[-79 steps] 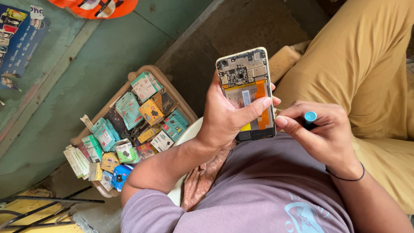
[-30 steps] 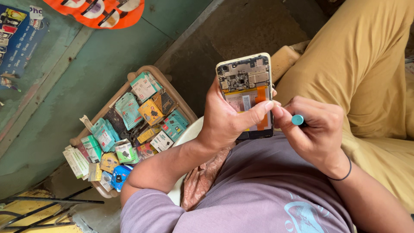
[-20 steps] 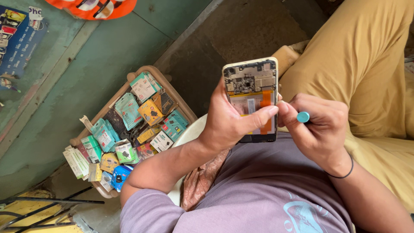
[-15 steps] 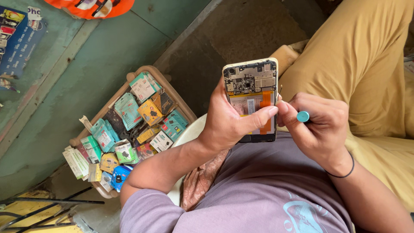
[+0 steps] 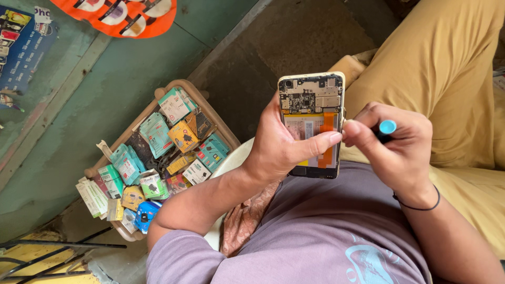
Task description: The person sits in a reclined chair repairing a disassembled smartphone. They use a screwdriver to work on screws and components on the exposed logic board, then use their fingers to pry and reposition internal parts including the battery and flex cables, holding the phone steady with the other hand.
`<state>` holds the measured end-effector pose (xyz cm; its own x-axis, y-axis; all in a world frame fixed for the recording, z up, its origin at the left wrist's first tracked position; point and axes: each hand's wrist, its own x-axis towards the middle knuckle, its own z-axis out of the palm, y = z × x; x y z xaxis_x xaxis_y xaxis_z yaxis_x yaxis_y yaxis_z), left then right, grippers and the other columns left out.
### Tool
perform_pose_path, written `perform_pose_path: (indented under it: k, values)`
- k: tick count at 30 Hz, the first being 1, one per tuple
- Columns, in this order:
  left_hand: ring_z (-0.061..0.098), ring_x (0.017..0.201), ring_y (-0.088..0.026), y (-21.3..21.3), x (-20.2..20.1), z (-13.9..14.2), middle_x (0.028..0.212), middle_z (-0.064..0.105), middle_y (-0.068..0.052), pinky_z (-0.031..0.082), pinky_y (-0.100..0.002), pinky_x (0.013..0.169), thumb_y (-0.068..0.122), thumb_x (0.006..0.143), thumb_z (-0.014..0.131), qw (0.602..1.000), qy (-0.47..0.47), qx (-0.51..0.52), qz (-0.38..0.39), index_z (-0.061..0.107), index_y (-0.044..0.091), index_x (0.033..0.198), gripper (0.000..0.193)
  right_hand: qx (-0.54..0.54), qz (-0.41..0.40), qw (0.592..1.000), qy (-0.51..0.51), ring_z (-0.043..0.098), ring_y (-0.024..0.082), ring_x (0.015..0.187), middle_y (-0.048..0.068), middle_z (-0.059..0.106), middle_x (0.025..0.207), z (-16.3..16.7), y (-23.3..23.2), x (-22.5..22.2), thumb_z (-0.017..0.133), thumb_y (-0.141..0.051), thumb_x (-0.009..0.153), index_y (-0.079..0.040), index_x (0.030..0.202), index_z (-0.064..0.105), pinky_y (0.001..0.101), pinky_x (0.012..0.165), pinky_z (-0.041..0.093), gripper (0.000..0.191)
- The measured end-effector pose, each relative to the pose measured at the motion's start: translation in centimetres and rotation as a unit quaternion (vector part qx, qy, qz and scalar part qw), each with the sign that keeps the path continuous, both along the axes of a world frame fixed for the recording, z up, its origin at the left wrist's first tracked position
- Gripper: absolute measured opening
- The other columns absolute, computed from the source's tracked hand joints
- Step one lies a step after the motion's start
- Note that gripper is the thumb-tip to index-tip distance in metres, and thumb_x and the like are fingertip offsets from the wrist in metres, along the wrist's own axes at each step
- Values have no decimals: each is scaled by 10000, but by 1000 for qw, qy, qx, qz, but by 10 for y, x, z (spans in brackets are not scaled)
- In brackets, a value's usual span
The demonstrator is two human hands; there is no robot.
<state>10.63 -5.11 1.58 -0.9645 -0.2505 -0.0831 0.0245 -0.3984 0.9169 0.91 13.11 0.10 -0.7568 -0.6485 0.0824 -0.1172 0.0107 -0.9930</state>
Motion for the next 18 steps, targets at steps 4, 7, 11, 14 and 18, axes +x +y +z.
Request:
perform_pose_path:
  k: [4, 7, 11, 14, 18]
  values:
    - [728, 1029, -166, 1, 0, 4, 1091, 717, -94, 645, -365, 965, 11, 893, 805, 997, -31, 64, -7, 532, 12, 1331, 516, -36, 2, 997, -67, 567, 44, 682, 37, 687, 794, -4, 3, -3, 674, -55, 1061, -5, 900, 679, 188, 649, 439, 169]
    - [717, 1035, -156, 2, -1, 3, 1081, 711, -86, 635, -363, 980, 1, 900, 814, 999, -24, 38, 0, 543, 1, 1318, 498, -39, 1, 999, -37, 572, 52, 721, 41, 672, 827, -2, 3, -2, 710, -31, 1062, 7, 908, 661, 181, 670, 440, 166]
    - [695, 1050, -135, 2, 1, -2, 1136, 697, -83, 604, -346, 1022, -2, 906, 823, 999, -12, 32, 5, 542, -5, 1306, 489, -36, -33, 993, -106, 650, 50, 793, 6, 667, 913, 2, 0, -3, 713, -51, 914, -25, 980, 630, 193, 722, 518, 110]
    - [688, 1069, -132, 3, 1, -7, 1154, 689, -79, 593, -327, 1009, -3, 899, 831, 999, -1, 39, 0, 532, 4, 1305, 505, -52, -10, 996, -75, 587, 25, 780, 18, 662, 956, 3, 0, -2, 766, -25, 983, -8, 1105, 643, 187, 744, 467, 174]
    - [677, 1073, -128, 2, 0, -12, 1153, 680, -72, 588, -313, 991, -8, 885, 842, 1000, 6, 15, -1, 523, 7, 1307, 529, -47, -10, 997, -55, 540, 11, 744, 20, 662, 938, 0, 0, -2, 787, -9, 983, 6, 1027, 651, 152, 667, 425, 143]
